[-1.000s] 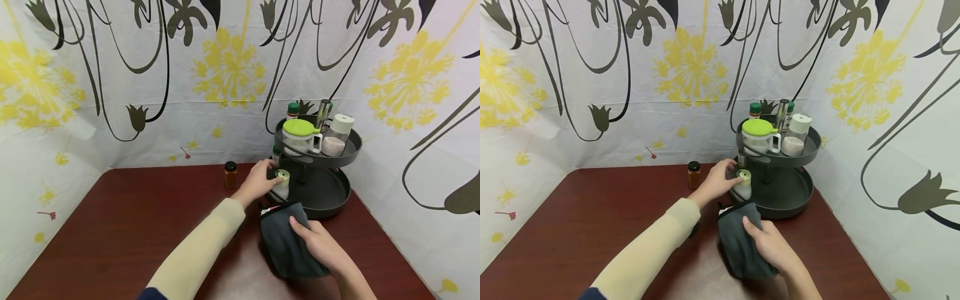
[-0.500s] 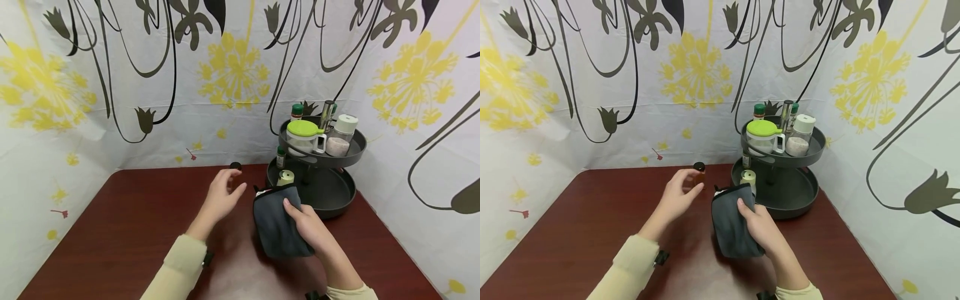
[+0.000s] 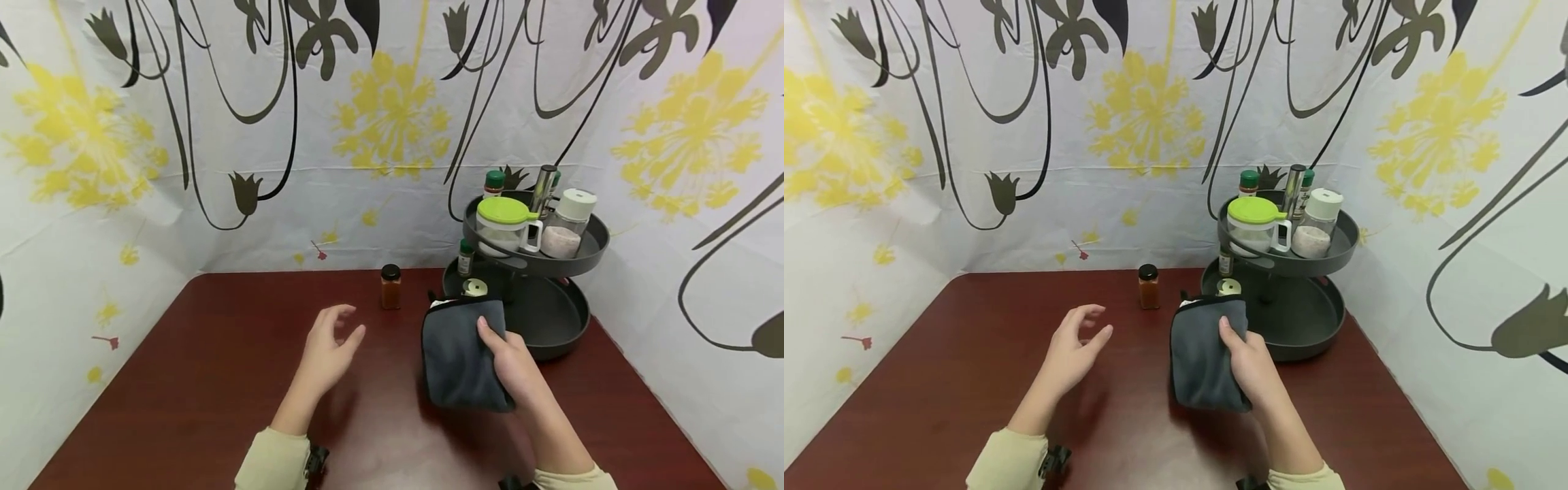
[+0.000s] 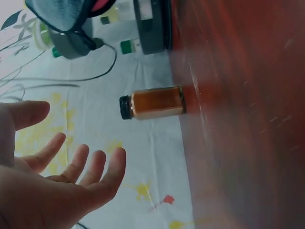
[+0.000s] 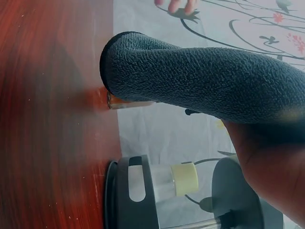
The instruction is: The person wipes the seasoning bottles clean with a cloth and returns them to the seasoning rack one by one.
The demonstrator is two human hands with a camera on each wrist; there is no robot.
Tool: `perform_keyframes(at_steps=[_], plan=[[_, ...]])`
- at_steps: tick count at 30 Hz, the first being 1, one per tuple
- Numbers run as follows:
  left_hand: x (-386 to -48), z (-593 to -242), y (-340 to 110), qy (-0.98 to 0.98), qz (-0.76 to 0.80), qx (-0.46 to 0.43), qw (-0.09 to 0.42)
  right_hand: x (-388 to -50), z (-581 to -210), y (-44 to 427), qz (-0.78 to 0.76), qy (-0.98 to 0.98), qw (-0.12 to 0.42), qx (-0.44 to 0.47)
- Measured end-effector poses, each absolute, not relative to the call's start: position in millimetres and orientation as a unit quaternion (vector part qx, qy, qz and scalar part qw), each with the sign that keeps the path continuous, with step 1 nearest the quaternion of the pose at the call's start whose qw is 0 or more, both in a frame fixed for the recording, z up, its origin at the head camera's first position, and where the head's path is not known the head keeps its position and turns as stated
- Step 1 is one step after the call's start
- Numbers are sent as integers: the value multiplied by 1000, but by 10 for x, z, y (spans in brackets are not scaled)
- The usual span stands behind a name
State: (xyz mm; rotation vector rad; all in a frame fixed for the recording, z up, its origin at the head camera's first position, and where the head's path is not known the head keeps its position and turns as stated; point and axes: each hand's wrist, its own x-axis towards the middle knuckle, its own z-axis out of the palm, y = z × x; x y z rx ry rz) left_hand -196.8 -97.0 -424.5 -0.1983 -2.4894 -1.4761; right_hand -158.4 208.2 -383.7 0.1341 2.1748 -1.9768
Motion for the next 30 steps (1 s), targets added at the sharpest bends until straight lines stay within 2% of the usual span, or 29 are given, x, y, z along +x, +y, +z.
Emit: perform_keyframes(at_steps=[9,17,21,26,30], plan=[[-2685,-4160,-760,-884,-459,-68,52,-1544,-3846,2121,-660,742,101,51],[-3309,-4360,-502,-912,-409,-38,-4,-1526,-3879,2090,-665,738,107,46],[-3441,-4441,-395,-920,-391,-14,-5,-1506,-3891,2044,-678,725,109,49],[-3633,-4609,-342,-923,-383,-22,27,-1470,-3911,2010,-702,702,113,51],[-3537,-4493,-323,-911,-411,-23,31,-1446,-3917,2034,-725,676,126,48]])
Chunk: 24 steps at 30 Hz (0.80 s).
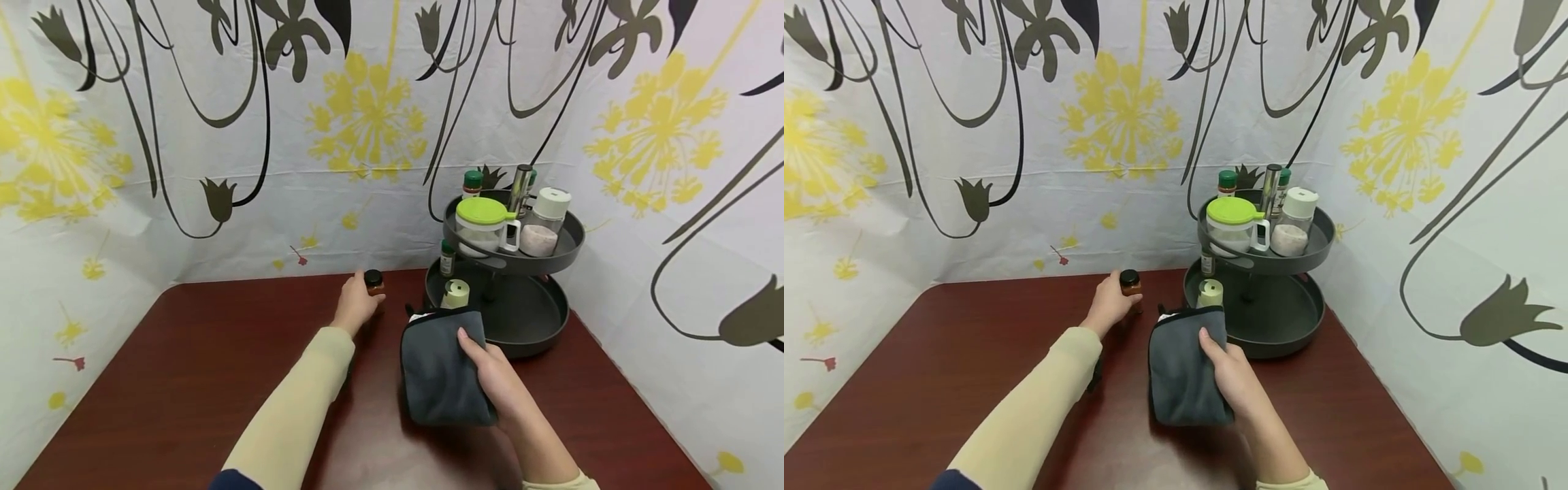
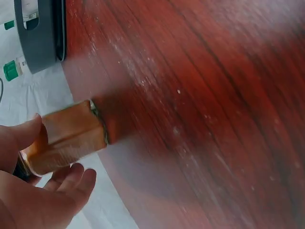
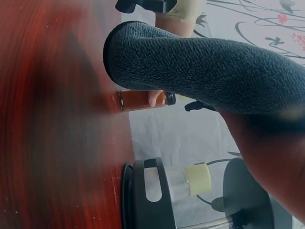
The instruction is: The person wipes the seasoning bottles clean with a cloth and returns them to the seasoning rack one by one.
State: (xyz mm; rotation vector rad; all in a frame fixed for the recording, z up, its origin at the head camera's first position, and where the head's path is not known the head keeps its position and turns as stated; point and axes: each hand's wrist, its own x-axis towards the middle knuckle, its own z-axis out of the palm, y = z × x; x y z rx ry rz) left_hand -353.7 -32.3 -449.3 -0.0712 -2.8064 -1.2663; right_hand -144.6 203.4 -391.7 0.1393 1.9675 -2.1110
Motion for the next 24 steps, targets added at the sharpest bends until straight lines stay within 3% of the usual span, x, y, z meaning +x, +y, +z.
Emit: perform_keyframes(at_steps=[12,18,24], plan=[[-3101,-4178,-653,-886,-456,-40,71,-1508,-3922,1991,-802,575,156,48],[-2607,-3881,-758,-871,-479,-59,86,-1558,-3905,1923,-835,523,165,48],[-2034,-3848,-873,-853,-508,-50,105,-1592,-3916,1799,-854,490,170,48]])
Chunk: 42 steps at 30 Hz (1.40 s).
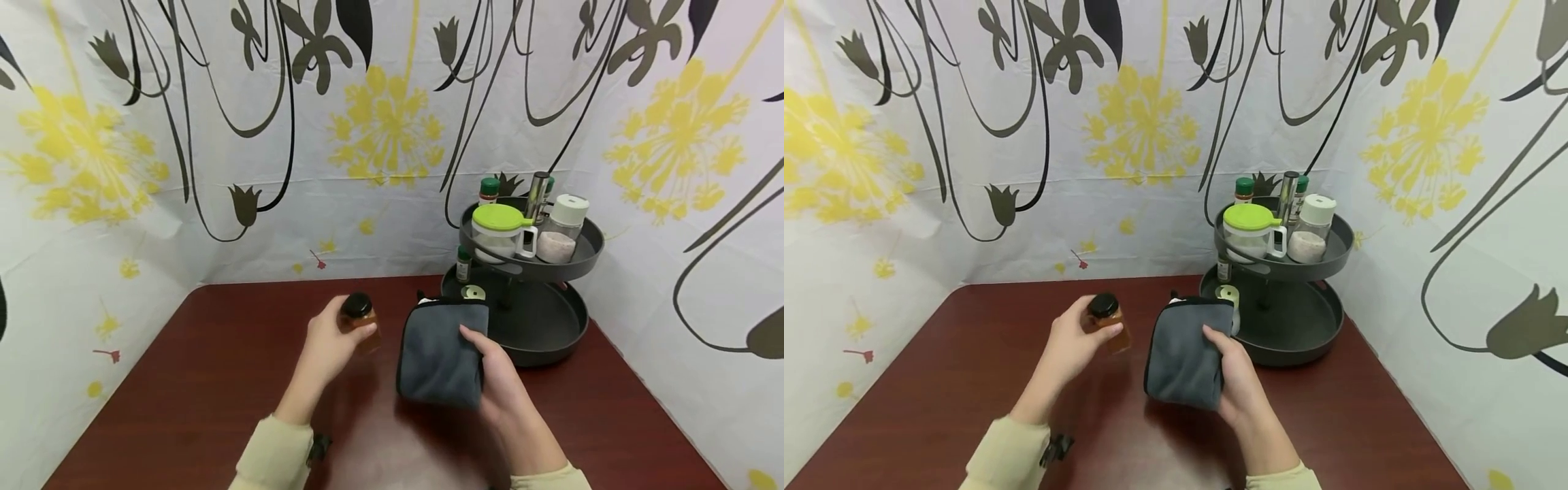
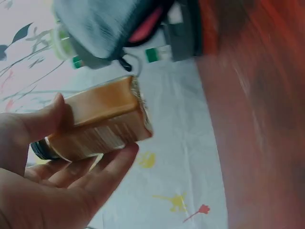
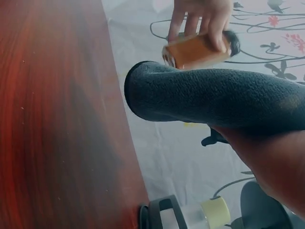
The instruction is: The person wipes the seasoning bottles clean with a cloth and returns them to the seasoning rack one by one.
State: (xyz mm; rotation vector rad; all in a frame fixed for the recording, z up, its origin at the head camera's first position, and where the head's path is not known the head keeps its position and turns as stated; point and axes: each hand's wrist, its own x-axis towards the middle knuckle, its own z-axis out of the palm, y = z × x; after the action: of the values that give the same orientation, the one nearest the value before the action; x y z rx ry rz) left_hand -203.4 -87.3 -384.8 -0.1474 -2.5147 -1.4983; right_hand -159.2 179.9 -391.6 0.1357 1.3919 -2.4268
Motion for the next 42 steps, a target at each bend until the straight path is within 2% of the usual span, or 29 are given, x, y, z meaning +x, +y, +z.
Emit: perform_keyframes(at_steps=[7,11,16,20,25,27,30,32,34,39,42], plan=[[-1746,-3934,-857,-837,-532,-42,120,-1599,-3910,1738,-857,492,147,43],[-1720,-3926,-817,-826,-548,-54,119,-1581,-3881,1717,-854,499,142,43],[-1720,-3927,-755,-807,-576,-70,111,-1560,-3795,1650,-842,527,106,45],[-1710,-3966,-690,-811,-565,-100,114,-1552,-3714,1543,-793,607,35,28],[-1684,-4009,-594,-827,-530,-140,122,-1525,-3719,1346,-636,759,-118,-76],[-1677,-4021,-567,-829,-517,-158,144,-1507,-3722,1256,-553,802,-170,-148],[-1669,-4048,-544,-835,-484,-172,197,-1494,-3676,1128,-409,859,-202,-232],[-1659,-4069,-536,-841,-458,-174,229,-1524,-3624,1066,-330,885,-199,-260],[-1641,-4082,-529,-845,-448,-168,241,-1584,-3576,1029,-294,902,-176,-264],[-1591,-4085,-540,-838,-494,-132,188,-1748,-3590,1088,-389,892,-83,-215],[-1579,-4063,-565,-835,-513,-103,166,-1736,-3675,1166,-443,876,-65,-180]])
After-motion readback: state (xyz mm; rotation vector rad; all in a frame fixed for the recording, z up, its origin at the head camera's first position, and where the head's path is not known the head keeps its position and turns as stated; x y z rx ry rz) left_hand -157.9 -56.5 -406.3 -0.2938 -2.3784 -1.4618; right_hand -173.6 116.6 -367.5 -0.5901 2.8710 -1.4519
